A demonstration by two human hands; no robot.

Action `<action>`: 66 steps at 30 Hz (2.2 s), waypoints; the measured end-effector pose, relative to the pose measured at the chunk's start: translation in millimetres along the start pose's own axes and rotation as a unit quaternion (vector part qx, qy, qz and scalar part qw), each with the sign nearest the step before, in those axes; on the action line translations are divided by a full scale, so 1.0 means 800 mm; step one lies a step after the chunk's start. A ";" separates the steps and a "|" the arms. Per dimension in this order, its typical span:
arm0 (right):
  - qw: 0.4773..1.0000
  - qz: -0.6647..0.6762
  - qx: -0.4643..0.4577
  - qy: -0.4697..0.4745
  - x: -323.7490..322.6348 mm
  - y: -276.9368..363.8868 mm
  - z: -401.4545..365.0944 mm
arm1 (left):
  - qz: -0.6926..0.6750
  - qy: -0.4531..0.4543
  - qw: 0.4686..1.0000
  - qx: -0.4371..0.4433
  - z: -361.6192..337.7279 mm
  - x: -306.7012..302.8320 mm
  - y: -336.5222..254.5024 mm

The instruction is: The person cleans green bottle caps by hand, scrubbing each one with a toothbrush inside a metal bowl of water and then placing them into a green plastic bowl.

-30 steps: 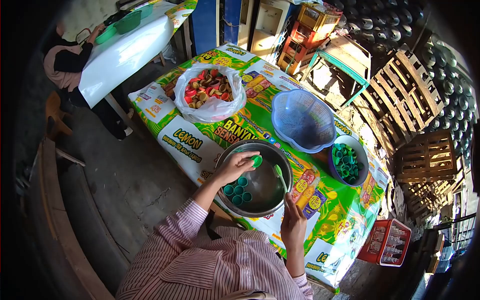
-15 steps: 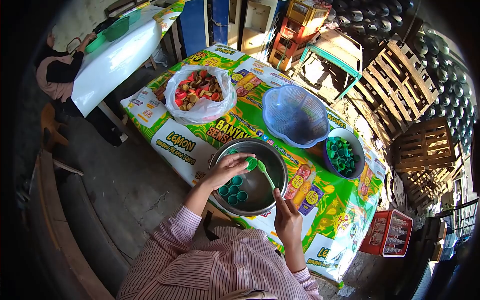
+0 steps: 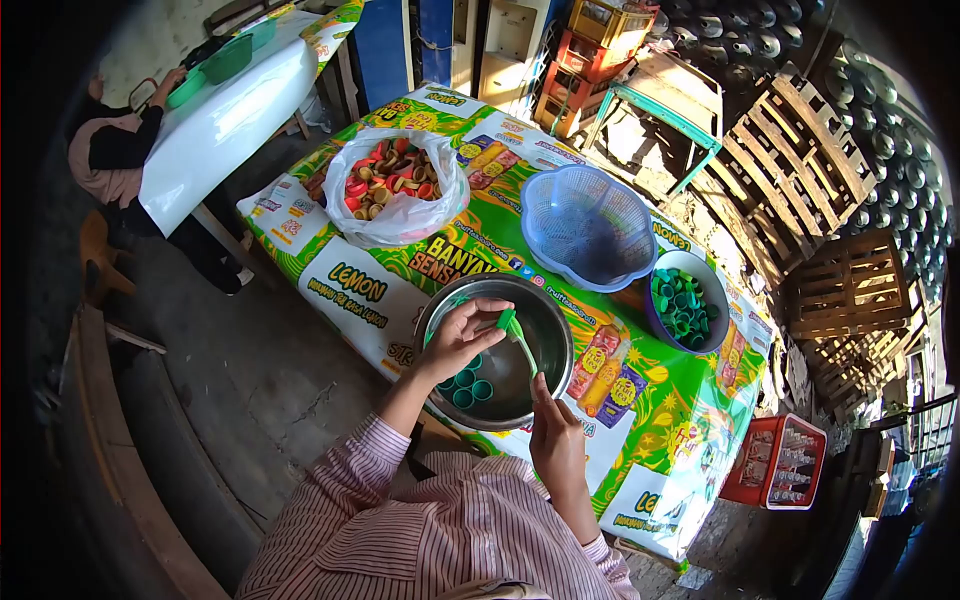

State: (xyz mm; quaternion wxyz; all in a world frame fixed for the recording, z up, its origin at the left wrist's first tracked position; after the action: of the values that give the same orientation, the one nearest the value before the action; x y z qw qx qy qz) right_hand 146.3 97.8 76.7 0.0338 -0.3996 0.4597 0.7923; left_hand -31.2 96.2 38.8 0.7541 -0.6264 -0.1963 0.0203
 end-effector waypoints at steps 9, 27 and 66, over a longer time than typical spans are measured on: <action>0.837 0.450 0.269 0.153 0.031 -0.037 -0.022 | -0.046 -0.006 0.999 0.013 -0.003 -0.011 0.012; 0.989 -0.079 0.119 0.028 -0.014 -0.060 -0.037 | 0.450 0.063 0.887 0.086 -0.029 0.025 -0.019; 0.960 -0.050 0.103 -0.256 -0.172 -0.151 0.056 | 0.489 -0.113 0.865 -0.002 -0.051 -0.079 -0.053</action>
State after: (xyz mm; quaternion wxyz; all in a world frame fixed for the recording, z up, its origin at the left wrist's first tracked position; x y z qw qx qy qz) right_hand 263.6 244.3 94.7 0.2307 -0.1999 0.4946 0.8138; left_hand -85.5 31.5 56.8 0.6189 -0.6371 0.0507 0.4566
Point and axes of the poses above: each hand's wrist, its own z-axis towards the middle knuckle, its own x-axis out of the palm, y = z × x, the point moved 8 cm from there along z, towards the middle knuckle, and after that the axes turned 2 degrees about -y, right-handed, at the moved point
